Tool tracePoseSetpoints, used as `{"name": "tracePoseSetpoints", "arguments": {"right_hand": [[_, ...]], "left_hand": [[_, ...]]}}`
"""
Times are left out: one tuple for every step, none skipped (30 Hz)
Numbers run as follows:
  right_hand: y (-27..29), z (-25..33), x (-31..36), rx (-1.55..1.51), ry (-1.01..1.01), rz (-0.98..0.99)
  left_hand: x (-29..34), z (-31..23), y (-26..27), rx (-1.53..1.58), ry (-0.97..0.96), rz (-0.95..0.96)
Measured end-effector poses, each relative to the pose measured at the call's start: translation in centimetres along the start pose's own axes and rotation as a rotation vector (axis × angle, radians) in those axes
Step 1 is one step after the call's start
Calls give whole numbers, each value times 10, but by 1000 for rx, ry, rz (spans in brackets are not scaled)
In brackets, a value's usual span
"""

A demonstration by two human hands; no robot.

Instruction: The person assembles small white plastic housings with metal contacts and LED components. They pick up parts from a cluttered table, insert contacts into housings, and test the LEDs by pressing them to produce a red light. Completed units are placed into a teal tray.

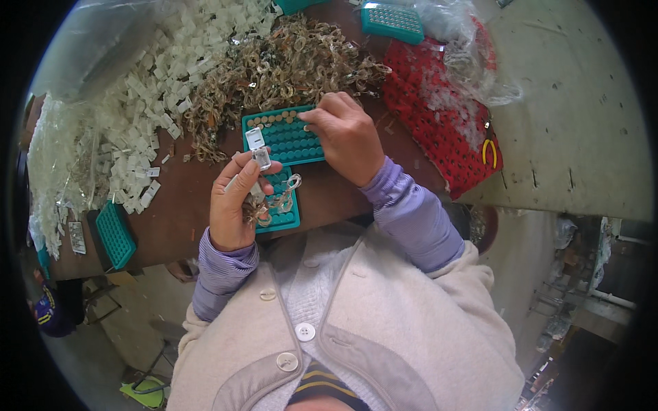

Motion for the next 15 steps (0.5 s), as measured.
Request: {"name": "tracePoseSetpoints", "arguments": {"right_hand": [[-4, 2, -1, 44, 37, 13], [-8, 4, -1, 92, 67, 45], [-10, 5, 0, 119, 81, 52], [-9, 6, 1, 125, 74, 39], [-7, 8, 3, 130, 68, 41], [-4, 10, 6, 129, 57, 28], [1, 14, 8, 100, 58, 20], [7, 19, 11, 66, 56, -6], [14, 25, 14, 43, 62, -47], [22, 30, 18, -67, 44, -72], [32, 36, 24, -166, 35, -109], [39, 41, 30, -262, 16, -136], [44, 48, 35, -312, 41, -160], [49, 53, 38, -313, 51, -202], [52, 56, 41, -310, 50, -230]], "left_hand": [[1, 0, -1, -9, -1, -11], [2, -1, -2, -10, -10, -17], [3, -2, -4, -2, -18, -13], [5, -2, -4, -4, -20, -21], [6, -2, -5, 4, -19, -22], [8, -1, -4, -4, -7, -49], [10, -1, -6, 2, -20, -41], [11, 1, -7, -9, -25, -58], [12, 3, -10, -9, -32, -57], [13, 5, -12, -23, -31, -57], [14, 6, -16, -24, -33, -41], [15, 8, -21, -17, -40, -23], [15, 10, -27, -34, -53, 7], [15, 11, -34, -42, -72, 40], [16, 13, -41, -43, -90, 71]]}}
Point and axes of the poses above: each hand's wrist, its own x-axis away from the middle knuckle, its own y-axis out of the back of the hand, z = x × y, the point moved 7 cm from there along -x, towards the middle knuckle, and after that the axes turned 10 degrees about -y, right-handed, at the moved point
